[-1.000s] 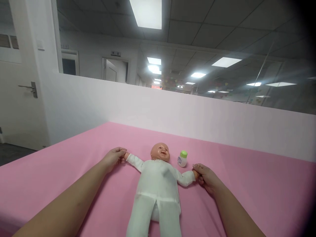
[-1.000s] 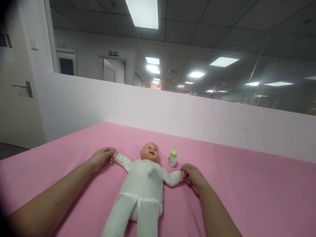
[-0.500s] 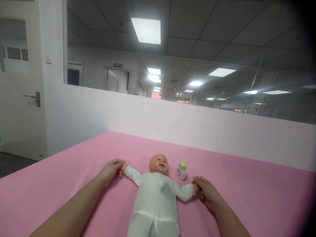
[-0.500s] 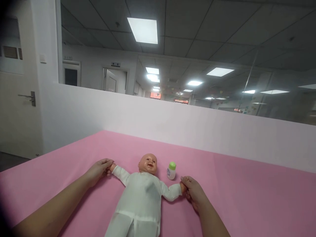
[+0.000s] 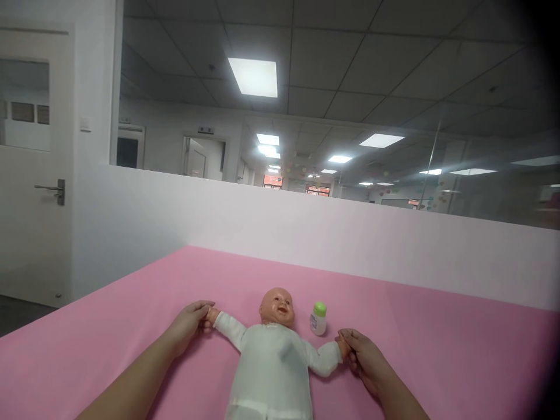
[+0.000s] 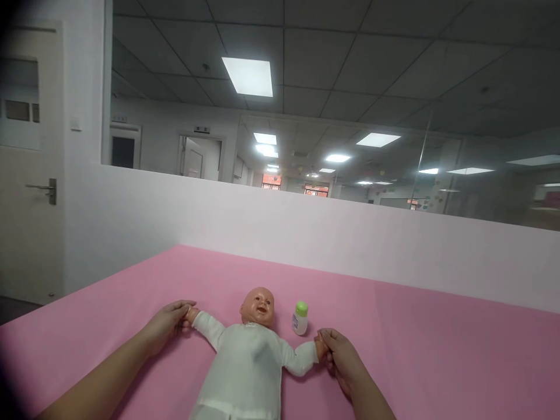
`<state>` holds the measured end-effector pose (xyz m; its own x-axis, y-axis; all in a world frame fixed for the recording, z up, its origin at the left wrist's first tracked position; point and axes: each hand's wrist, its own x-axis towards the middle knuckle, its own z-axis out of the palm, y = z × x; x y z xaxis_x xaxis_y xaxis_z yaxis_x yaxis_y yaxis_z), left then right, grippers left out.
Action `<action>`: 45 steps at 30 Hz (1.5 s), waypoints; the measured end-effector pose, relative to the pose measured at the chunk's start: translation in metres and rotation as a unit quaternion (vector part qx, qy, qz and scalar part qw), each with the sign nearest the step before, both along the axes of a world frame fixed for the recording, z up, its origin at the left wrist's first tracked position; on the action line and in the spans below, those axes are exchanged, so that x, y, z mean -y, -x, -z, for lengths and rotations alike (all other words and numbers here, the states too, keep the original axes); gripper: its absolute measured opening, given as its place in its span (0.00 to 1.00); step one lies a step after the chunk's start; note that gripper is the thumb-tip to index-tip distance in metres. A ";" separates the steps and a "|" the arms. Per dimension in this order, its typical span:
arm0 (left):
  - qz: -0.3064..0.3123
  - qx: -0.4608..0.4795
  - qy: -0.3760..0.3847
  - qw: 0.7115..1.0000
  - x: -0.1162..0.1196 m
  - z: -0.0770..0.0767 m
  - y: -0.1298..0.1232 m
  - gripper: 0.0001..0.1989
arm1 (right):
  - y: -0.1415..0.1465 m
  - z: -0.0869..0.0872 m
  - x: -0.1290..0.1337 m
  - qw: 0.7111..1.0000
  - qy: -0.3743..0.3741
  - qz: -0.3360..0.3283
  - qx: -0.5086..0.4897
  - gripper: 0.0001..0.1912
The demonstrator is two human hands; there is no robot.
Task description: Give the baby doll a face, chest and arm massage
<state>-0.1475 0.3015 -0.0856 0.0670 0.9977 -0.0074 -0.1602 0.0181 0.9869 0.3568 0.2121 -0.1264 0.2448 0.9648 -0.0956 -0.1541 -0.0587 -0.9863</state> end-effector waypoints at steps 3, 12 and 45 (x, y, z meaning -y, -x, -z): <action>0.004 0.011 0.003 1.000 -0.005 0.005 0.003 0.28 | -0.003 0.000 0.000 0.999 0.003 0.000 -0.041 0.19; 0.031 0.048 0.000 0.998 -0.006 0.006 0.007 0.33 | -0.010 -0.007 0.009 0.991 -0.005 -0.008 -0.136 0.23; 0.142 -0.046 0.036 0.988 0.020 -0.027 -0.034 0.19 | 0.018 -0.046 0.034 0.990 0.037 -0.135 0.027 0.14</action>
<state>-0.1131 0.2816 -0.0589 0.3402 0.9354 -0.0967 -0.0488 0.1202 0.9915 0.3385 0.1782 -0.0801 -0.0146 0.9868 -0.1615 -0.0698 -0.1621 -0.9843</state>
